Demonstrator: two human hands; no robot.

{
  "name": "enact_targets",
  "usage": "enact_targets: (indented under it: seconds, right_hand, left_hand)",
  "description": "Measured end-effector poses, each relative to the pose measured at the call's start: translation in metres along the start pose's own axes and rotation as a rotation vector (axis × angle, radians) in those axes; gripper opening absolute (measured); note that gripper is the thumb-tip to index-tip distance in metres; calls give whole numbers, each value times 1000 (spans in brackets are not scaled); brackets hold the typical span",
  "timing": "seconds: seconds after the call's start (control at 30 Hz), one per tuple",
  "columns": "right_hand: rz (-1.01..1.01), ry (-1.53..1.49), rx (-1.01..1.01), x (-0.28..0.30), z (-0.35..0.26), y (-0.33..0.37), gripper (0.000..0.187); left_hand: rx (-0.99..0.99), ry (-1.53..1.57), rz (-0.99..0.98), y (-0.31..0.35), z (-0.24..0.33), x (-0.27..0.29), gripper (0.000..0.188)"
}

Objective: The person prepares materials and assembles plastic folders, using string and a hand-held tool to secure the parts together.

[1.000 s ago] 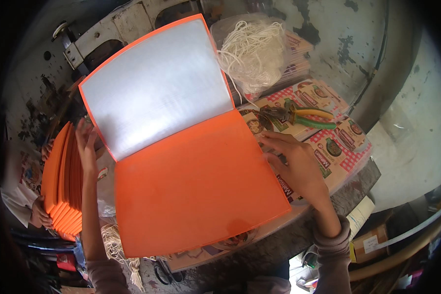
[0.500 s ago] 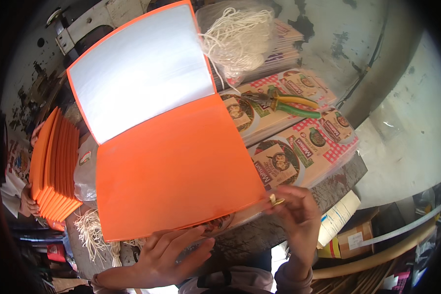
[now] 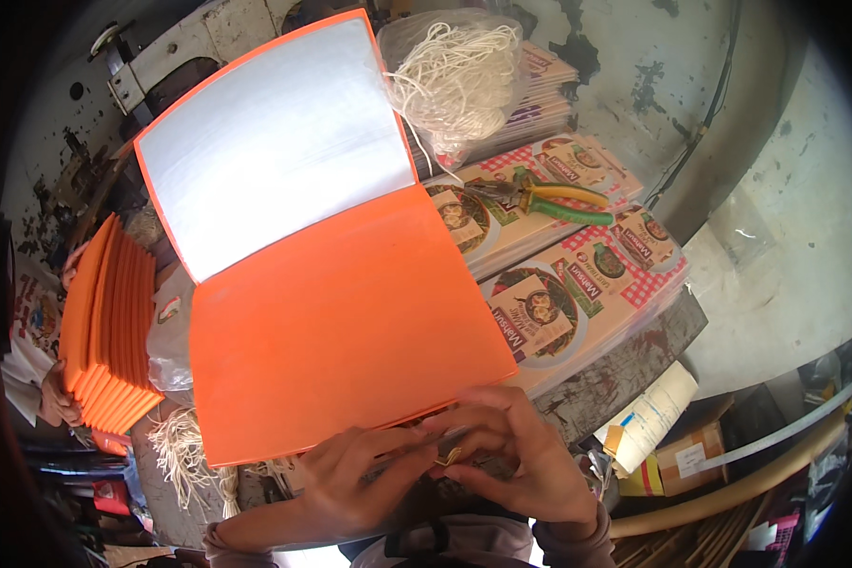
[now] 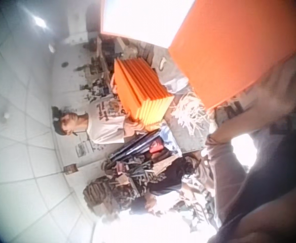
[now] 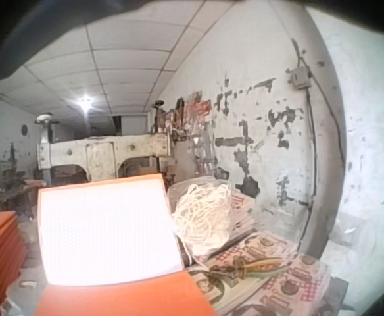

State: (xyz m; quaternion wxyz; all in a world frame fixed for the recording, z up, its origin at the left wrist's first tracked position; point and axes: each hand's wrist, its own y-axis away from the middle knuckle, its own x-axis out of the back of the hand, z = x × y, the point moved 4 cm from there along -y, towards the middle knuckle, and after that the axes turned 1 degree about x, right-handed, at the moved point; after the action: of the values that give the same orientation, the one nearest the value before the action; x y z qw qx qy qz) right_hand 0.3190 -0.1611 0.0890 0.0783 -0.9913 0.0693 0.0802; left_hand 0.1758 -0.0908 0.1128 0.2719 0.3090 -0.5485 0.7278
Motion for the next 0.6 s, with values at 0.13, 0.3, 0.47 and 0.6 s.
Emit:
enact_targets:
  seconds: [0.13, 0.3, 0.47, 0.6]
  right_hand:
    - [-33, 96, -29, -2, 2, 1, 54]
    - [54, -8, -7, -11, 13, 7, 42]
    - [93, -44, -14, -22, 16, 9, 34]
    - [141, -43, 36, -29, 11, 10, 27]
  left_hand:
    - [54, 41, 31, 7, -3, 3, 22]
    - [48, -37, 99, 9, -1, 11, 18]
    - [206, 111, 82, 14, -2, 14, 15]
    - [556, 461, -80, 19, -14, 13, 13]
